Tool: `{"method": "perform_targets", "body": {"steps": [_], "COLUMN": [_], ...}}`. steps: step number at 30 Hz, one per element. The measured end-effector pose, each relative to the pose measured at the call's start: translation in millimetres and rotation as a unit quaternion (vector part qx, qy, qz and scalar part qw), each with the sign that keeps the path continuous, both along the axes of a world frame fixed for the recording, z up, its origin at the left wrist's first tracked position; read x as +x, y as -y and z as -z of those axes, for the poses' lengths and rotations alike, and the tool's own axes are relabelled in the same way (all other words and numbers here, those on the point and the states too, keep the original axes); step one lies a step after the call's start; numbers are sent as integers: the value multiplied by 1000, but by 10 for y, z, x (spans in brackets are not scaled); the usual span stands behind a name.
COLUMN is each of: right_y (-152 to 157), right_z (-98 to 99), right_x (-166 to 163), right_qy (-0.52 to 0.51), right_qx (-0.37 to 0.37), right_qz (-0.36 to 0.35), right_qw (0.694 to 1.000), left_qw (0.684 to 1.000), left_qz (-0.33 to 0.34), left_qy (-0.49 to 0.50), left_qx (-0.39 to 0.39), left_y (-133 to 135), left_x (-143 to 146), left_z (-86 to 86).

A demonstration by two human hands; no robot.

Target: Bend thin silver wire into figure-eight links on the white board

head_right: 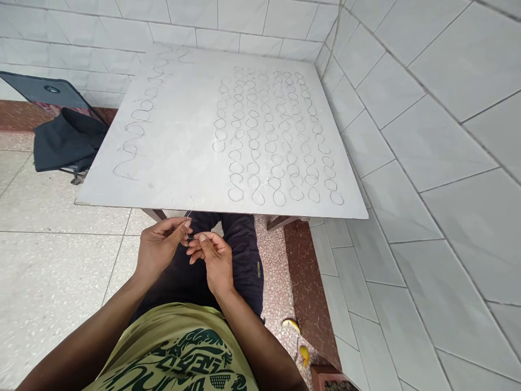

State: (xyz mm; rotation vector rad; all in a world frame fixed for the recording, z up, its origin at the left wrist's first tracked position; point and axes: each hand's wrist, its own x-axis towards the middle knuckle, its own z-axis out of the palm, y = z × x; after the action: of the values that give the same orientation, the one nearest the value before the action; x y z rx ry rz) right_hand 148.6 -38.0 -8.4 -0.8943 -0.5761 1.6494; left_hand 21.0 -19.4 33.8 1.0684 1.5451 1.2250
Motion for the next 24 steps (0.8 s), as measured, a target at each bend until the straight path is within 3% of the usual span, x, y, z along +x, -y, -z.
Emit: {"method": "perform_targets", "body": {"steps": [15,20,24], "right_y": [-17,-47,-11], "right_z": [-13,-2,66], "right_x": [-36,-29,23], "right_qy": [1,-14,-10], "right_qx": [1,-14,-32], "right_qz": [35,6,-34], "right_qw": [999,1000,999], "left_qw": [999,998,996], "left_qz": [12,8,6], "left_qy": [-49,-53,-79], "left_qx": [17,14,34], "left_y": [45,11,-122], "left_x": [-32,-59,-132], "left_z": [56,74,-35]}}
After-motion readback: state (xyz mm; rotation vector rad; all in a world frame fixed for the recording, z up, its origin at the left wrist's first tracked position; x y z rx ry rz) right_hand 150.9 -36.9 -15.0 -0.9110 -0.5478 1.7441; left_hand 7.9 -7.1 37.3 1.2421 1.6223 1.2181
